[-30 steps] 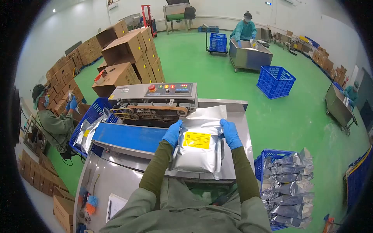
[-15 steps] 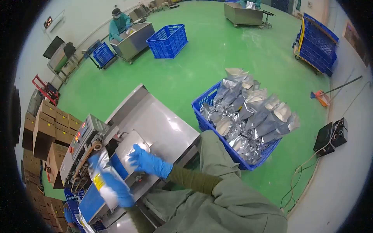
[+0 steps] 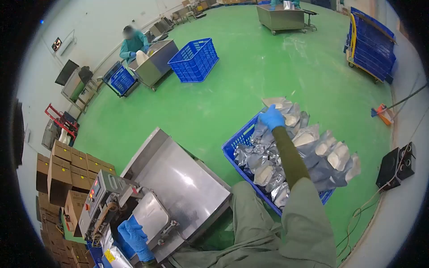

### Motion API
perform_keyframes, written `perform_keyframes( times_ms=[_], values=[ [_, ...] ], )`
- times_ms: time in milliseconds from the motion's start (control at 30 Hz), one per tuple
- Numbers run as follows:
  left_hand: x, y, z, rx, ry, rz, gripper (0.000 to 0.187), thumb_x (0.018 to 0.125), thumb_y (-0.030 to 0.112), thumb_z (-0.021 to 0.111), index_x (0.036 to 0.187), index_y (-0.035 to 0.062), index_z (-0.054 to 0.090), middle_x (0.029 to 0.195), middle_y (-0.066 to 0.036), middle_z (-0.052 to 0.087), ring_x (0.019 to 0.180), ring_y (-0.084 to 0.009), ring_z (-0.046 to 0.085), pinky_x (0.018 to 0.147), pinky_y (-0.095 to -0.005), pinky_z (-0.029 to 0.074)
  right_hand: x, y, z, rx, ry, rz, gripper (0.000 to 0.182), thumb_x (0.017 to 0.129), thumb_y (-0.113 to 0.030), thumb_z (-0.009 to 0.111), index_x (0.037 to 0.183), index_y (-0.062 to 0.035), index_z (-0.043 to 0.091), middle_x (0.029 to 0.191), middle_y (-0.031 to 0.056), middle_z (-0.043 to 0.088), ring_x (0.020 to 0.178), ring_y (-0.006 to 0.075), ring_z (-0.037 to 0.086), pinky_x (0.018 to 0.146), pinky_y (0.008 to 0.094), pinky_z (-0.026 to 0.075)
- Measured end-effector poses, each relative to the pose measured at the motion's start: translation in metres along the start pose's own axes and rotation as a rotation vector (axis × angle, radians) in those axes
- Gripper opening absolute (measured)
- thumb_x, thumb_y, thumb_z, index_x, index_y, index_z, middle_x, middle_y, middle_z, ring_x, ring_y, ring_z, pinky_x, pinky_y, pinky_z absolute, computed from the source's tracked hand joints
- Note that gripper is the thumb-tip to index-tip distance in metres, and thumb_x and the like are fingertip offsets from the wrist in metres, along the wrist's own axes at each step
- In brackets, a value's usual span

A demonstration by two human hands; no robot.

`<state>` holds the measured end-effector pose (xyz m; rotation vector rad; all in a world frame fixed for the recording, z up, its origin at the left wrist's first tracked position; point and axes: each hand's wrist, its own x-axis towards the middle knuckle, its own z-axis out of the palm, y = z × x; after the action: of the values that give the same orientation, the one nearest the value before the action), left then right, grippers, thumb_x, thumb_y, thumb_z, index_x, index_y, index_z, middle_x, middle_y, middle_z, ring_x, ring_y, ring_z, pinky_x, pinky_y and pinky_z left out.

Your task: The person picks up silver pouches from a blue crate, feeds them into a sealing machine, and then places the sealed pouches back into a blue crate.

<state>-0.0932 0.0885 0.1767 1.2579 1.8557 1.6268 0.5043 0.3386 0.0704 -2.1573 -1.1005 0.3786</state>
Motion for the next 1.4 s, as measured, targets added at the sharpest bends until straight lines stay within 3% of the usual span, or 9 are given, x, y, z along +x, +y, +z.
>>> perform_keyframes(
  times_ms=[233, 533, 600, 900, 967, 1033, 1200, 1300, 1400],
  values=[
    [-0.014, 0.011, 0.032, 0.161, -0.140, 0.062, 0.026, 0.090, 0.009, 0.052, 0.115, 0.0008, 0.050, 0.073, -0.007, 0.058, 0.058, -0.0095, 0.055, 0.043, -0.0218, 0.045, 0.082, 0.062, 0.070, -0.291, -0.041, -0.206, 0.036, 0.075, -0.032, 0.056, 0.084, 0.0016, 0.066, 0.089, 0.0258, 0.062, 0.087, 0.0401, 0.061, 0.079, 0.0455, 0.048],
    [0.006, 0.042, 0.014, -0.008, -0.233, 0.049, 0.024, 0.089, 0.008, 0.055, 0.111, 0.0001, 0.056, 0.081, -0.007, 0.061, 0.068, -0.0095, 0.057, 0.056, -0.0231, 0.049, -0.091, -0.266, -0.155, -0.320, -0.319, -0.948, 0.035, 0.072, -0.032, 0.054, 0.066, 0.0013, 0.063, 0.064, 0.0194, 0.061, 0.057, 0.0320, 0.058, 0.057, 0.0391, 0.048],
    [0.013, 0.058, 0.007, -0.037, -0.299, 0.084, 0.025, 0.088, 0.010, 0.057, 0.110, -0.0005, 0.058, 0.087, -0.008, 0.063, 0.073, -0.0108, 0.059, 0.062, -0.0246, 0.050, -0.132, -0.319, -0.175, -0.027, -0.562, -0.865, 0.024, 0.072, -0.021, 0.063, 0.062, 0.0014, 0.060, 0.048, 0.0042, 0.051, 0.046, 0.0117, 0.050, 0.044, 0.0273, 0.040],
    [0.065, 0.094, -0.041, -0.338, -0.213, 0.424, 0.051, 0.096, 0.032, 0.041, 0.134, -0.0021, 0.036, 0.130, -0.020, 0.047, 0.121, -0.0232, 0.045, 0.100, -0.0326, 0.035, -0.304, -0.432, -0.172, 0.114, -0.883, -1.188, 0.020, 0.079, -0.016, 0.069, 0.078, 0.0032, 0.065, 0.062, 0.0044, 0.060, 0.052, 0.0108, 0.056, 0.053, 0.0243, 0.048],
    [0.066, 0.079, -0.053, -0.259, -0.040, 0.558, 0.048, 0.095, 0.031, 0.047, 0.130, -0.0018, 0.043, 0.120, -0.017, 0.055, 0.107, -0.0181, 0.053, 0.091, -0.0299, 0.041, -0.333, -0.433, -0.141, 0.129, -0.865, -1.332, 0.015, 0.080, -0.012, 0.067, 0.083, 0.0022, 0.066, 0.066, 0.0056, 0.062, 0.056, 0.0120, 0.058, 0.055, 0.0264, 0.048],
    [0.053, 0.067, -0.066, -0.363, 0.018, 0.201, 0.040, 0.092, 0.026, 0.054, 0.121, -0.0012, 0.053, 0.104, -0.010, 0.063, 0.090, -0.0097, 0.055, 0.079, -0.0249, 0.045, -0.348, -0.425, -0.105, 0.074, -0.823, -1.473, 0.014, 0.080, -0.007, 0.065, 0.092, -0.0013, 0.066, 0.074, 0.0068, 0.064, 0.062, 0.0125, 0.059, 0.059, 0.0279, 0.049],
    [0.053, 0.047, -0.069, -0.352, 0.246, 0.406, 0.019, 0.085, 0.014, 0.064, 0.098, 0.0004, 0.067, 0.076, -0.001, 0.064, 0.068, -0.0063, 0.053, 0.063, -0.0237, 0.045, -0.381, -0.379, -0.049, 0.986, -0.901, -0.888, 0.023, 0.077, -0.004, 0.068, 0.100, -0.0022, 0.065, 0.086, 0.0069, 0.064, 0.074, 0.0108, 0.058, 0.067, 0.0279, 0.049],
    [0.057, 0.052, -0.062, -0.246, 0.347, 0.513, 0.021, 0.082, 0.012, 0.067, 0.099, -0.0015, 0.066, 0.079, -0.007, 0.067, 0.069, -0.0090, 0.057, 0.064, -0.0243, 0.047, -0.359, -0.347, 0.008, 0.424, -0.763, -1.139, 0.016, 0.082, -0.009, 0.065, 0.096, 0.0001, 0.066, 0.083, 0.0038, 0.064, 0.072, 0.0119, 0.056, 0.067, 0.0290, 0.048],
    [0.052, 0.051, -0.068, -0.396, 0.382, 0.452, 0.021, 0.082, 0.011, 0.067, 0.099, -0.0013, 0.066, 0.080, -0.008, 0.067, 0.068, -0.0080, 0.057, 0.063, -0.0235, 0.047, -0.368, -0.355, -0.012, 0.586, -0.684, -1.151, 0.015, 0.082, -0.011, 0.064, 0.089, 0.0020, 0.065, 0.075, 0.0034, 0.062, 0.067, 0.0111, 0.055, 0.063, 0.0283, 0.047]
  ],
)
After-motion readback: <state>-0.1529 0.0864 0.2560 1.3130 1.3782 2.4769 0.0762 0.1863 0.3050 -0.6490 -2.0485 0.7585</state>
